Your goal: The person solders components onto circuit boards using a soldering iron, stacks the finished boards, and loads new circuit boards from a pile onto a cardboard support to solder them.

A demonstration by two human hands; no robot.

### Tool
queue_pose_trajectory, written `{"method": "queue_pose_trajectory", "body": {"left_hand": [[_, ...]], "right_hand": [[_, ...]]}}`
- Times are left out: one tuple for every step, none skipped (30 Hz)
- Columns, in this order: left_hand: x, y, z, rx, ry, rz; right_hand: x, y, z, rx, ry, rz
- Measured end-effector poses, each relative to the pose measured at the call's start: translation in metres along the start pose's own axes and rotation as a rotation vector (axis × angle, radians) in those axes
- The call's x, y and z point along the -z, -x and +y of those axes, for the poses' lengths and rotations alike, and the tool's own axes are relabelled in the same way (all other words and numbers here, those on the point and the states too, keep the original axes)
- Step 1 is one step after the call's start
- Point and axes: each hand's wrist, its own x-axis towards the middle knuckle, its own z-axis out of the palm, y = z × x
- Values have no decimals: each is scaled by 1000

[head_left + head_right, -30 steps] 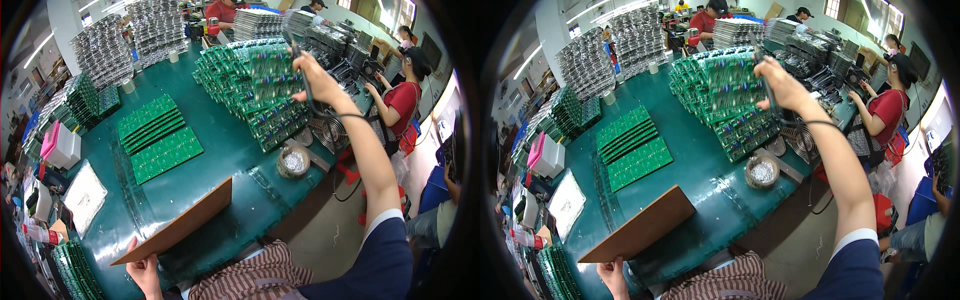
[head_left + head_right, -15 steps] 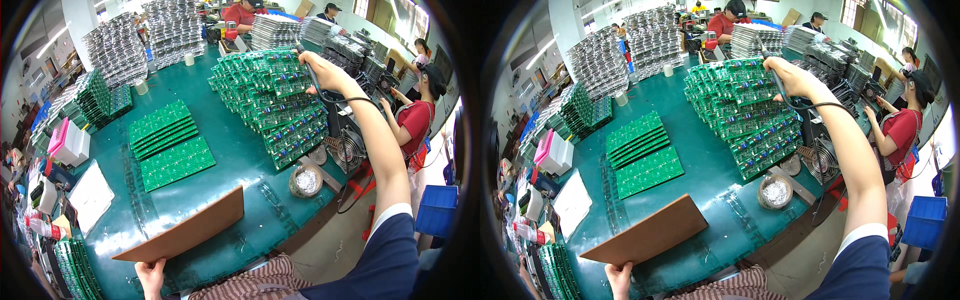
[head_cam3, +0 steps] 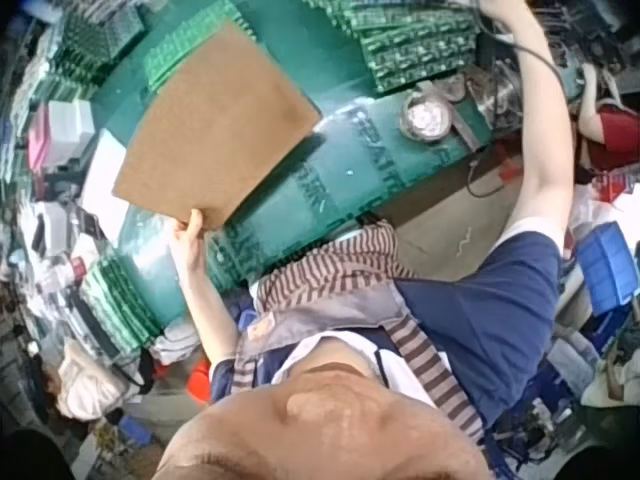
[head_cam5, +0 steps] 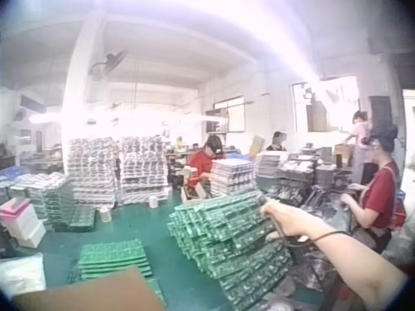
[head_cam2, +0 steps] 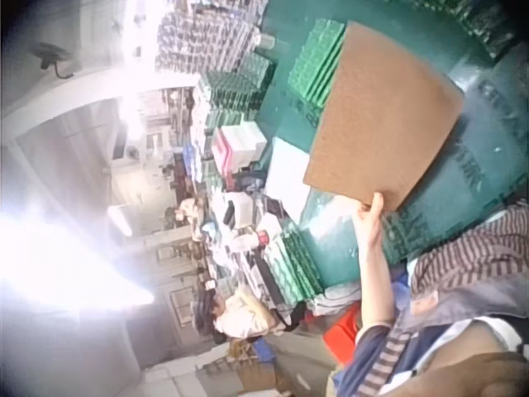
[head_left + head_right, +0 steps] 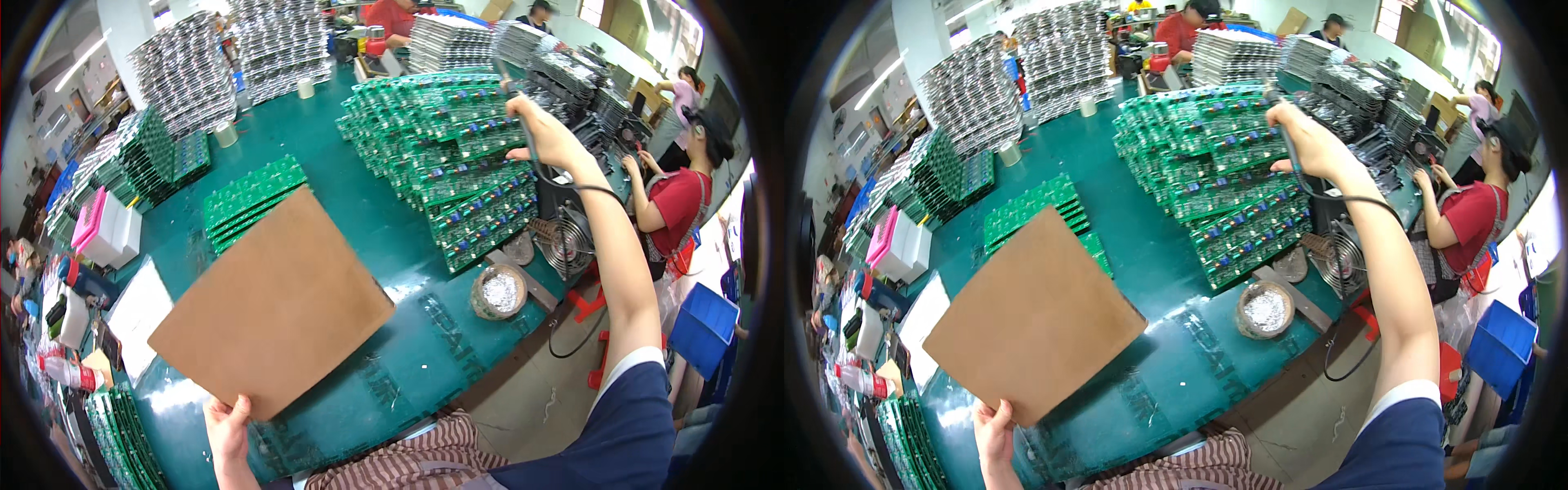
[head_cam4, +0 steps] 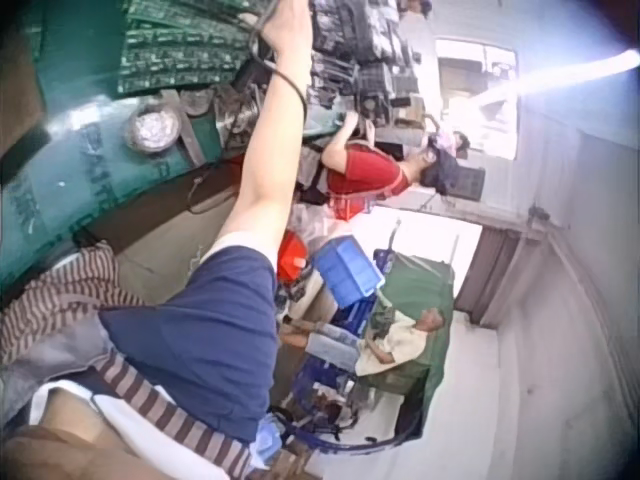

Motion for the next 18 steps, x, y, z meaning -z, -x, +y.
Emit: {"method": "queue_pose_trajectory", "body": {"left_hand": [[3,-2,5,-1,-5,22],[4,-10,13,-56,-9,1],[6,-16,22,-110,-23,2],[11,-24,32,-133,-47,16],[14,-38,40,-154,-63,16],[26,-53,49,-140,-118,3],[35,-69,57,-125,-175,-9],[35,-90,61,-117,-182,-56],[33,-105,72,-122,-197,-100],[35,-121,77,-75,-231,-119],[34,-135,81,-31,-262,-145],[31,-146,84,-28,-263,-139],[23,-155,86,36,-319,-202],[13,-164,86,99,-375,-269],[14,-172,83,100,-379,-257],[15,-181,76,107,-389,-310],[14,-187,71,118,-396,-368],[13,-190,68,119,-396,-364]], "right_hand": [[0,2,-8,-49,-5,33],[-3,4,-15,-27,9,161],[-12,-2,-42,41,-70,318],[-24,-8,-71,40,-283,385],[-32,-12,-99,30,-481,444],[-46,-17,-130,24,-607,442],[-60,-23,-162,17,-734,436],[-79,-31,-191,-18,-678,412],[-93,-40,-216,-45,-627,401],[-109,-51,-234,-94,-692,394],[-125,-60,-244,-143,-747,392],[-143,-68,-247,-209,-836,360],[-159,-73,-244,-280,-913,330],[-180,-75,-235,-261,-906,372],[-189,-78,-237,-361,-1068,290],[-197,-78,-237,-338,-1031,305],[-203,-76,-235,-318,-991,318],[-204,-73,-236,-301,-916,327]]}}
